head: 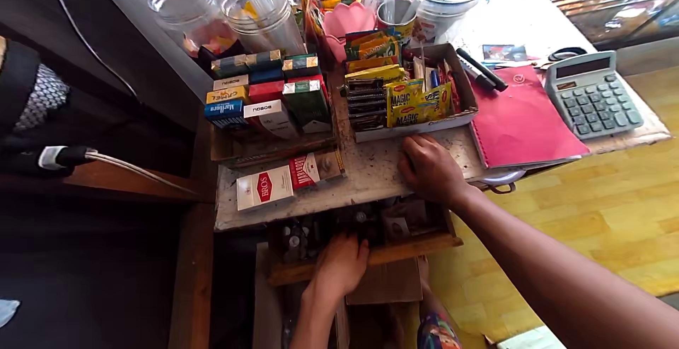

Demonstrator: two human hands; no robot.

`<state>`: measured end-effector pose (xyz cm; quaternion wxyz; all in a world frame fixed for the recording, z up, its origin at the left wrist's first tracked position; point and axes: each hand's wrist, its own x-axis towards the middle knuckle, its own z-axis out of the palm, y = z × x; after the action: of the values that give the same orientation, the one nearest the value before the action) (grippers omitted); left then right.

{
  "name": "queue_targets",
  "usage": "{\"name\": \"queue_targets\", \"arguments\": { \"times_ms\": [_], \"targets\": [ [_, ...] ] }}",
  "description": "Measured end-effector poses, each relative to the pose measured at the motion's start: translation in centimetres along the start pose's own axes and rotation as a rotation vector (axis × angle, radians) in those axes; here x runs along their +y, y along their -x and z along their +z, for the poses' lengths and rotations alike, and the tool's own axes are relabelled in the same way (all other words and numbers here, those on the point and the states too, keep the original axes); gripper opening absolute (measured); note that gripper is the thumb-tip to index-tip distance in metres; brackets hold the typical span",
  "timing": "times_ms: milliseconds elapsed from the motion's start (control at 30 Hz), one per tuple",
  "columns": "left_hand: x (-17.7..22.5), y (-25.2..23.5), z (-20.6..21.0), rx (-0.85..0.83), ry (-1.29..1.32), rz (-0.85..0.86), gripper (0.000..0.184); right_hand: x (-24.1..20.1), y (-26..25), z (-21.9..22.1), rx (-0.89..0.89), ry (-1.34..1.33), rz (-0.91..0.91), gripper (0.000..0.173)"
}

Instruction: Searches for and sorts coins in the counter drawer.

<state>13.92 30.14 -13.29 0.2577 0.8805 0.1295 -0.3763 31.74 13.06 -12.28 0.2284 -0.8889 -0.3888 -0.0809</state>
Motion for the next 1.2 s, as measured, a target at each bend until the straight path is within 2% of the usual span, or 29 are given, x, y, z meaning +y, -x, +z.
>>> {"name": "queue_targets", "arguments": {
  "times_ms": [367,500,600,667,767,900,1000,1067,1133,1200],
  "targets": [
    [0.5,1.0,1.6,0.148,0.037,-0.037,0.049,0.2,-0.2,0.2,0.008,0.001,-0.008,0.02],
    [1.0,-1.2,1.6,0.492,0.207,-0.106,0.034,0.1,-0.2,0.1,0.012,0.002,-0.007,0.02],
    [1.7,-3.2,1.6,0.674,0.18,-0.117,0.034,0.0,-0.2,0.0,0.013,0.001,-0.006,0.02],
    [2.4,-3.9,1.2,0.662,0.12,-0.136,0.033,0.1,-0.2,0.0,0.015,0.005,-0.01,0.02],
    [3.3,-4.5,0.0,0.476,0.071,-0.251,0.038,0.1,-0.2,-0.1,0.002,-0.001,-0.006,0.021],
    [2.6,-5.1,0.0,0.442,0.126,-0.238,0.05,0.1,-0.2,-0.1,0.003,-0.001,-0.003,0.02],
    [2.2,-3.7,0.2,0.548,0.266,-0.172,0.037,0.1,-0.2,-0.1,0.008,-0.004,-0.013,0.02],
    [2.1,-2.0,0.2,0.562,0.434,-0.18,0.024,0.2,-0.2,0.0,0.007,-0.012,-0.014,0.019],
    [1.5,-0.4,1.1,0.569,0.685,-0.119,0.01,0.2,-0.2,0.0,0.003,-0.025,-0.009,0.019],
    [0.7,1.4,2.4,0.602,1.023,0.022,0.016,0.2,-0.2,0.0,0.001,-0.029,-0.008,0.019]
  ]
}}
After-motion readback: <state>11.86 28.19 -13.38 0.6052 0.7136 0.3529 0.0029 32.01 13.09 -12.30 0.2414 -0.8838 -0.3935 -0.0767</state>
